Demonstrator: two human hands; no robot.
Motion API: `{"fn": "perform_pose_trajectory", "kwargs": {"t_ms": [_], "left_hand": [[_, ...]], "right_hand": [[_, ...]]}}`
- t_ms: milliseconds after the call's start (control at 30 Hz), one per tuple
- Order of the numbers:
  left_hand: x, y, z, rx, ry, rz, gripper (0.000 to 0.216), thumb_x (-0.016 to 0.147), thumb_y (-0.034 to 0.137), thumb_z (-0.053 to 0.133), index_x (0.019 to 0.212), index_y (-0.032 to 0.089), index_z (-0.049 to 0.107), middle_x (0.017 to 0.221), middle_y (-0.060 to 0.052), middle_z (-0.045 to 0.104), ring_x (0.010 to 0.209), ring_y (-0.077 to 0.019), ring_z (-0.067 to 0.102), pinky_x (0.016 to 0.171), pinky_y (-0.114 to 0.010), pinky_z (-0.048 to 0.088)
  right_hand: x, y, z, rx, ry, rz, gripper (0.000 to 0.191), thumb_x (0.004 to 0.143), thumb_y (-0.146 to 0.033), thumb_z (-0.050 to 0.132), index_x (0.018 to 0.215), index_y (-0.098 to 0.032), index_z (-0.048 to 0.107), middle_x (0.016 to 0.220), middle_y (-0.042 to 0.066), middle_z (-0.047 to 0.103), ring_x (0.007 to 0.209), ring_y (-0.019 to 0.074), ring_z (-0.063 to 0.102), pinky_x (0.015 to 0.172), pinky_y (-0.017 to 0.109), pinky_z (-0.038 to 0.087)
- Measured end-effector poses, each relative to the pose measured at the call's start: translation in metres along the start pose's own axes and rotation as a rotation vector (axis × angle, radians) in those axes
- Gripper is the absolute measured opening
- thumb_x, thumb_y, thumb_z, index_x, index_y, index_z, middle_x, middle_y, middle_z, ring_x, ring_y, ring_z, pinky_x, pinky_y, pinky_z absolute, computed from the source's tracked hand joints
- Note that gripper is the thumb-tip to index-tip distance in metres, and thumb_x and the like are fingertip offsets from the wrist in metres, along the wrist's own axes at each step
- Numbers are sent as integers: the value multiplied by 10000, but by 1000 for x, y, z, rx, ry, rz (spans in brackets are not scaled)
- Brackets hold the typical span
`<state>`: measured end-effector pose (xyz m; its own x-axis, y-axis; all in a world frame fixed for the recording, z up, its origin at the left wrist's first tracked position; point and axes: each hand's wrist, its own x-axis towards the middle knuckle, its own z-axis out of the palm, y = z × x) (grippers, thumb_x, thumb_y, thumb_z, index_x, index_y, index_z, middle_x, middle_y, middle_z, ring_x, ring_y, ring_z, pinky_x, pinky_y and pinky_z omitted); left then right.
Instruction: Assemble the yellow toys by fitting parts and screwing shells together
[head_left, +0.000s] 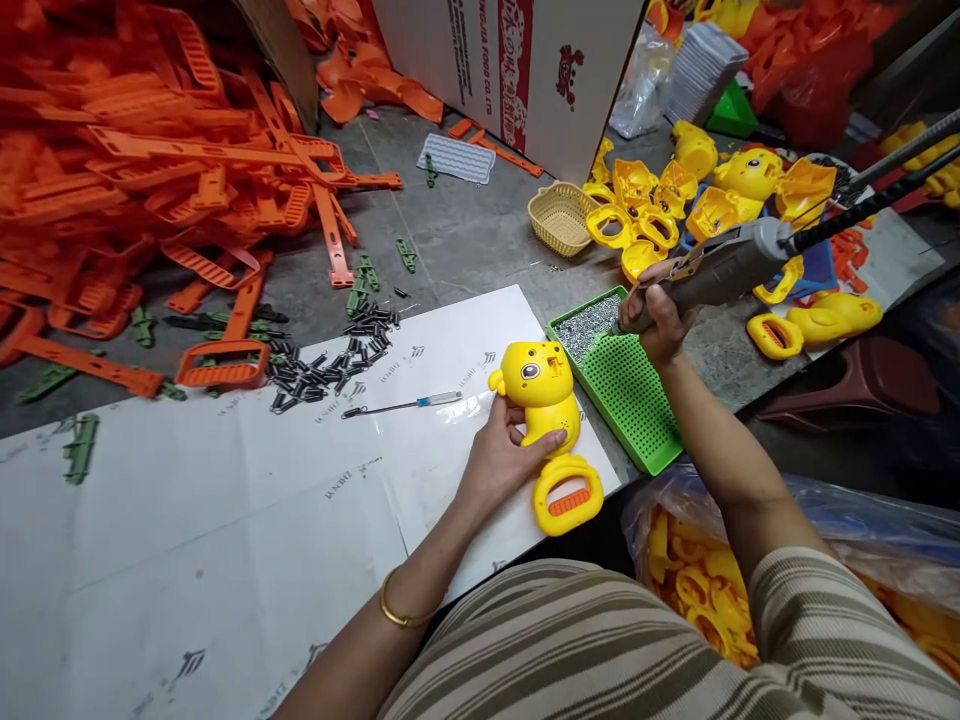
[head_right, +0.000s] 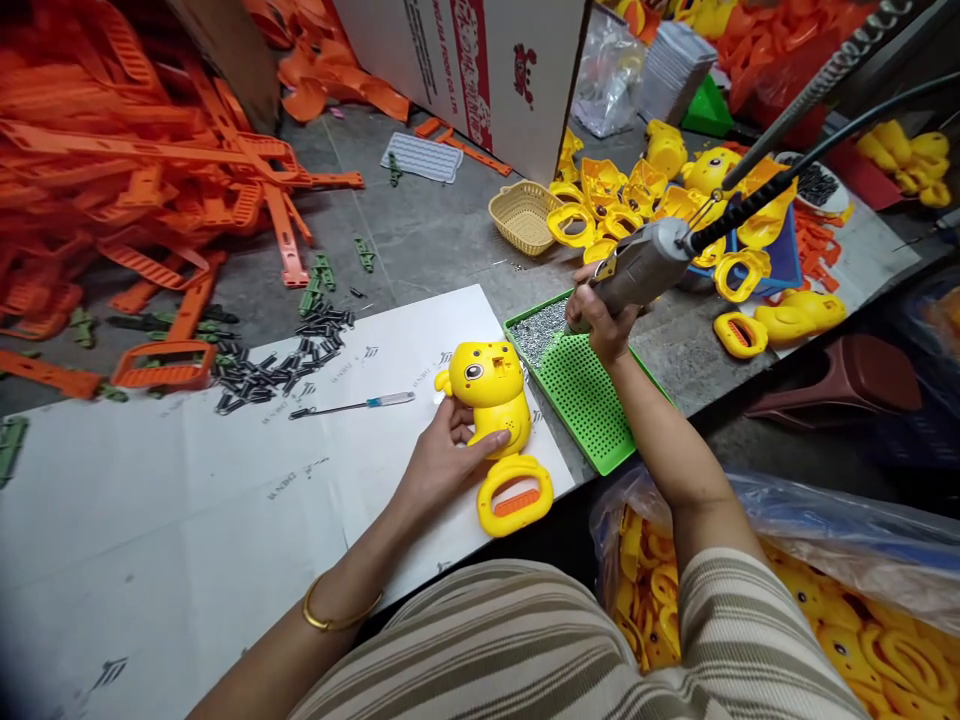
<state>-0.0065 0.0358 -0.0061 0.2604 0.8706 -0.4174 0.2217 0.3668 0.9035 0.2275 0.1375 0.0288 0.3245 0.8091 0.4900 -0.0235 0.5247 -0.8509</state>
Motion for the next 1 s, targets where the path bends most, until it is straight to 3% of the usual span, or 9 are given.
{"fn": "perform_pose_trajectory", "kwargs": {"t_ms": [300, 533, 700, 867, 1000], "left_hand": [[-3, 6, 1, 13, -4, -1, 697, 662, 476, 863, 1197, 222, 493, 1165, -89, 665, 931, -220, 694, 758, -331, 576], [-3, 7, 4, -141, 2, -4, 746, 685, 452, 847, 1255, 214, 428, 1308, -146, 602, 1082, -272, 682, 813, -377, 611], [7, 4, 2, -144, 96, 90, 661, 711, 423, 826, 1210, 209, 450, 1324, -144, 611, 1224, -297, 614, 795, -341, 618], [14, 6, 1, -173, 132, 73, 686, 692, 432, 838, 1208, 213, 442, 1330, -147, 605, 1201, -306, 622, 611, -251, 598], [14, 10, 2, -180, 133, 65, 688, 685, 431, 846, 1195, 211, 441, 1292, -145, 617, 1123, -295, 659, 554, -221, 570]], "right_hand": [[-2, 6, -2, 13, -32, -31, 376, 788, -606, 702, 823, -279, 521, 471, -105, 367, 335, 95, 355, 360, 254, 307], [0, 1, 0, -28, -22, 9, 417, 707, -642, 730, 820, -290, 538, 461, -92, 388, 348, 123, 358, 371, 289, 335], [-14, -47, 8, 27, -69, -95, 358, 769, -608, 698, 835, -298, 533, 481, -90, 375, 342, 117, 360, 357, 279, 357], [-64, -104, 7, 251, -315, -82, 164, 839, -399, 668, 912, -253, 657, 505, -63, 456, 342, 113, 428, 329, 262, 401], [-96, -112, -1, 214, -361, 21, 186, 831, -375, 696, 950, -233, 674, 529, -53, 498, 387, 118, 487, 372, 261, 441]]}}
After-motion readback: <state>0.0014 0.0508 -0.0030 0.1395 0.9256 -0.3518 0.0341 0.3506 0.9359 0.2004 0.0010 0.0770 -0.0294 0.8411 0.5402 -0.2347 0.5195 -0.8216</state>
